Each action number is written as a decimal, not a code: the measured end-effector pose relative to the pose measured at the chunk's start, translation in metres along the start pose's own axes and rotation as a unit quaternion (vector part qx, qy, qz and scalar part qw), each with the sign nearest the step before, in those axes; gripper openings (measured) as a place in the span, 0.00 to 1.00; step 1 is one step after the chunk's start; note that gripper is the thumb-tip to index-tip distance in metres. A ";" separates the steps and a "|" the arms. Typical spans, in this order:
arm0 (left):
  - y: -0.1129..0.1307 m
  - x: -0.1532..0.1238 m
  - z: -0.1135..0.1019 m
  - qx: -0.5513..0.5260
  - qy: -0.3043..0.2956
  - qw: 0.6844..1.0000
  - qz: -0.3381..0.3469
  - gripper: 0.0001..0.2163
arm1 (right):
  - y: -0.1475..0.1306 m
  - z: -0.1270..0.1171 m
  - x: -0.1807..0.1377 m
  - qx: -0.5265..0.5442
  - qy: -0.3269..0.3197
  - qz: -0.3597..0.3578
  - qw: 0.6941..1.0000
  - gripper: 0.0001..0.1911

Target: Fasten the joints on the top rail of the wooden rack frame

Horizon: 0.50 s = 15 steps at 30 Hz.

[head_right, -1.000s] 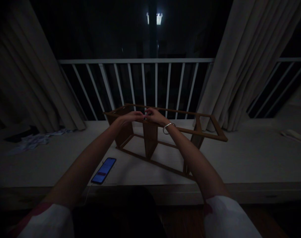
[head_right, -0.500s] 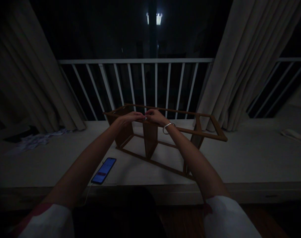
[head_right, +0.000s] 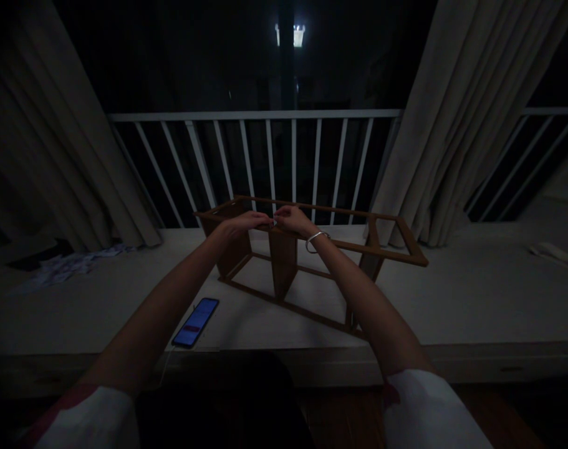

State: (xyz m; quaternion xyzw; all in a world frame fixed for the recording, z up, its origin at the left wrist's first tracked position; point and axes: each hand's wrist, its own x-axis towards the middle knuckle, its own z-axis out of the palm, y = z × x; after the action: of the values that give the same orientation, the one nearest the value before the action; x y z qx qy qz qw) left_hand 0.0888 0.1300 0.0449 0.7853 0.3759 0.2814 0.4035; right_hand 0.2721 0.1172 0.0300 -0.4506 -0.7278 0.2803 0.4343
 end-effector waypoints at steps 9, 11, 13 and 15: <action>0.005 -0.001 0.002 -0.001 0.018 1.000 -0.009 0.12 | 0.004 -0.001 0.005 -0.089 0.070 0.026 0.993 0.18; 0.005 -0.002 0.001 -0.002 0.012 1.000 -0.007 0.12 | 0.003 -0.001 0.004 -0.097 0.076 0.037 0.992 0.19; 0.004 -0.002 0.001 -0.003 0.010 1.000 -0.006 0.12 | 0.001 -0.002 0.003 -0.099 0.074 0.040 0.991 0.20; 0.004 -0.003 0.001 -0.010 0.003 1.000 -0.002 0.13 | 0.000 -0.002 0.002 -0.095 0.065 0.040 0.993 0.21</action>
State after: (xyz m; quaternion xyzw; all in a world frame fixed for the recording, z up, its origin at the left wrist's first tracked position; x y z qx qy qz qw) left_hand 0.0893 0.1261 0.0478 0.7797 0.3753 0.2868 0.4110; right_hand 0.2735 0.1191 0.0316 -0.5354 -0.7029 0.1973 0.4247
